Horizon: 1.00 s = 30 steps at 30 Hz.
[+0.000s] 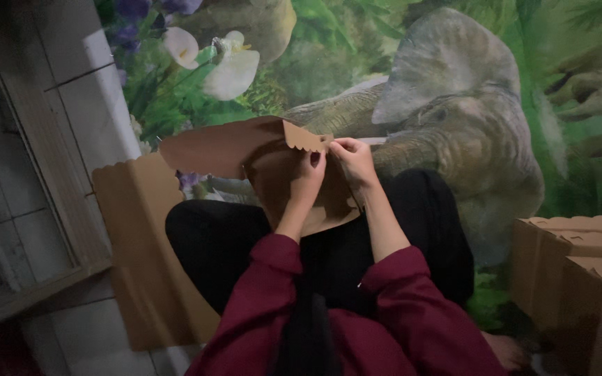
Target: The person sits on the floor and assembles a flat-packed cardboard box by folding the side flaps and tucking the tabs into slots to form the box structure.
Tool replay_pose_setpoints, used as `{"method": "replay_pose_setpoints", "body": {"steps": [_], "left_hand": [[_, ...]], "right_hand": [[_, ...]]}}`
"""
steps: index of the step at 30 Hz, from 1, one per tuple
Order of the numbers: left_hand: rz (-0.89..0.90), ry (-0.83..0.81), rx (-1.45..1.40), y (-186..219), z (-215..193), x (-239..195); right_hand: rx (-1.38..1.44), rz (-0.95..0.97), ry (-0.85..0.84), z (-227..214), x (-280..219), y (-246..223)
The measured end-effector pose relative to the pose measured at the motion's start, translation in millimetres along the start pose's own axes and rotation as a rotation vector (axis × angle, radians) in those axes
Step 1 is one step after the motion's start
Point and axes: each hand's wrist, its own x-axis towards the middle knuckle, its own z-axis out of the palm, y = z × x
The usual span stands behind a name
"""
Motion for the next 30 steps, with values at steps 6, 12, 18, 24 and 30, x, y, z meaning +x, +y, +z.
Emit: {"method": "replay_pose_setpoints", "body": {"steps": [6,12,18,24,30], "left_hand": [[0.057,-0.019,-0.086,-23,9,11],[0.038,0.006,-0.151,1,-27,16],[-0.268,-0.246,-1.094,-40,19,3],[-0.25,-0.422,-1.229,-68,39,30],[-0.347,-0.368,-1.409,-49,21,24]], "right_hand": [[0.136,0.079,-0.058,0,12,19],[0.111,0.052,-0.076,11,7,18],[0.076,0.018,-0.054,1,26,37],[0.129,0.111,-0.076,0,8,4],[0.236,0.13,-0.067,2,17,14]]}}
